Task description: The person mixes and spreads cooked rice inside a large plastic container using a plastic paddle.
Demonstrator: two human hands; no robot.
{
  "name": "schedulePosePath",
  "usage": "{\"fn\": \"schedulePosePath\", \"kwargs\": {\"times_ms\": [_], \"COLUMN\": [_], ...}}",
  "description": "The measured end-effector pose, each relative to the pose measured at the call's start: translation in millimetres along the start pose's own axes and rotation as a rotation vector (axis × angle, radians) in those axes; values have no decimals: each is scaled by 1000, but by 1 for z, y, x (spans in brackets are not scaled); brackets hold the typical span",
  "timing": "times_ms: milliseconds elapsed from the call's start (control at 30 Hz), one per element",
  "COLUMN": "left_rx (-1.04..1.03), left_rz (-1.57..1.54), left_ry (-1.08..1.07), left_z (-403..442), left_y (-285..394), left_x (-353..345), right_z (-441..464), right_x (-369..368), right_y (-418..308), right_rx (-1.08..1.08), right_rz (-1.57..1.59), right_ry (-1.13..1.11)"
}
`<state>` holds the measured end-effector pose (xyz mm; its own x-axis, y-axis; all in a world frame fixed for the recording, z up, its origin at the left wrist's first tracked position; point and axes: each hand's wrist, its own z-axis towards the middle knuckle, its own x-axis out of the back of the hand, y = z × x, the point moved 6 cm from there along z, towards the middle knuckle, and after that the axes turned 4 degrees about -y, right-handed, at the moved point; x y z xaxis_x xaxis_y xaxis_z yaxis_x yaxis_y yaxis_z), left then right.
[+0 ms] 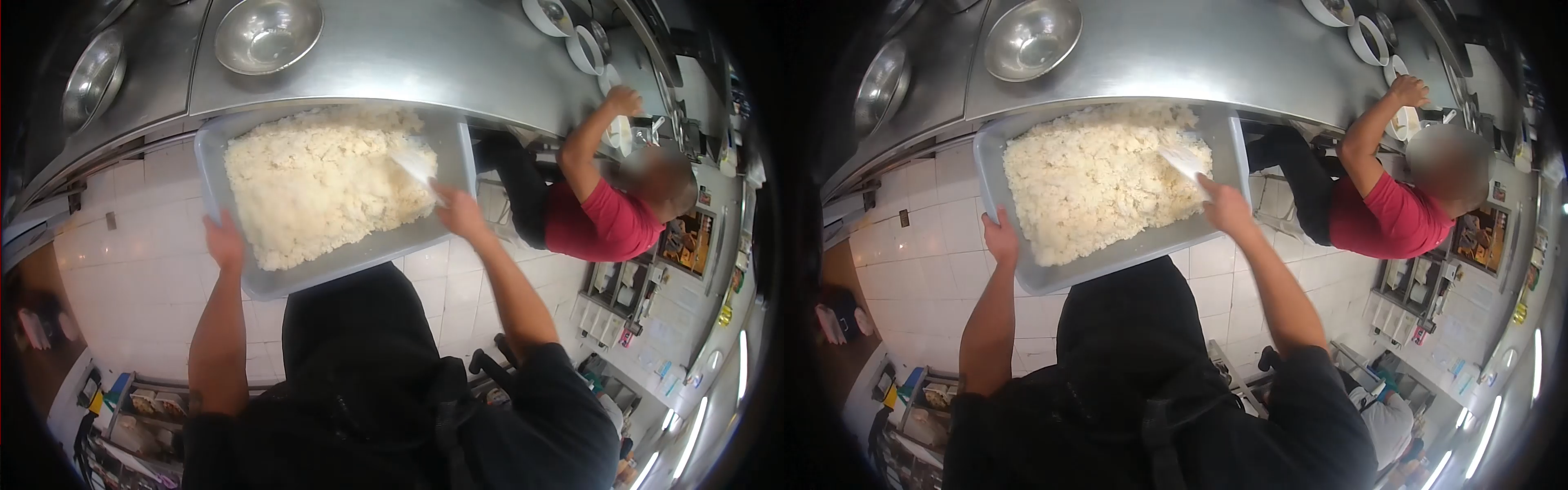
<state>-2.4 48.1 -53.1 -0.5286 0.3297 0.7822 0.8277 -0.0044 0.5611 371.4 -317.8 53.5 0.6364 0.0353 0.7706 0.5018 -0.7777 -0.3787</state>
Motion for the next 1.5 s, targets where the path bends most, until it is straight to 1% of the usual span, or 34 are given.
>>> {"fn": "schedulePosePath", "kwargs": {"times_ms": [67,100,167,233,300,367,400,467,500,567,600,633,667,733,767,800,867,933,1000,1067,1133,1200,1233,1300,1333,1367,1400,1433,1500], "left_rx": [-6,2,15,-11,21,29,28,58,29,-1,15,25,19,31,26,41,70,33,19,9,26,57,77,84,89,83,65,47,44], "left_rz": [17,44,68,106,104,82,106,115,73,38,25,8,2,11,7,27,47,36,61,42,-7,14,17,19,32,34,17,-1,7], "left_ry": [14,22,34,68,37,13,19,26,35,40,3,-32,-34,-23,-21,-47,-67,-26,-12,47,-38,-52,-57,-58,-68,-78,-46,-13,-23], "left_z": [4,6,9,9,2,13,11,-2,-1,1,-1,-3,-2,2,2,-1,-5,0,-5,1,6,1,3,-1,-5,-6,-5,-2,-3], "left_y": [-5,-6,-11,-21,-15,-5,-6,-13,-9,-3,4,9,9,5,11,18,16,4,4,10,-8,-10,-2,15,17,15,13,14,16], "left_x": [-3,-4,-11,-11,-6,-3,-3,-9,-7,3,5,4,3,2,5,8,5,3,4,2,-4,0,-2,6,9,8,6,5,6], "right_z": [-12,-8,7,57,88,107,103,87,81,60,43,26,13,-2,2,10,40,68,71,90,99,79,68,36,23,7,-4,-9,-6], "right_x": [31,35,38,11,-16,-20,-33,-38,-33,-28,-6,31,58,89,87,75,34,13,-14,-18,-41,-66,-67,-75,-62,-40,-14,16,54], "right_y": [23,22,22,17,6,4,20,45,53,66,59,39,26,9,11,15,17,-4,-2,3,7,23,17,3,1,1,0,-1,3], "right_rx": [-155,-153,-180,-139,-114,-279,-292,-166,-158,-63,-148,-232,-235,-217,-224,-224,-208,-186,-198,-225,-180,-163,-154,-111,-116,-115,-110,-114,-200], "right_rz": [-204,-205,-402,-425,-429,-166,-166,97,89,195,144,92,91,-147,-211,-212,-375,-410,-436,-300,-262,90,83,197,197,104,10,10,-200], "right_ry": [-70,-61,-103,-107,-121,-56,-57,222,218,133,67,7,15,-26,-76,-72,-129,-152,-182,-57,-24,241,249,223,223,149,80,88,2]}}
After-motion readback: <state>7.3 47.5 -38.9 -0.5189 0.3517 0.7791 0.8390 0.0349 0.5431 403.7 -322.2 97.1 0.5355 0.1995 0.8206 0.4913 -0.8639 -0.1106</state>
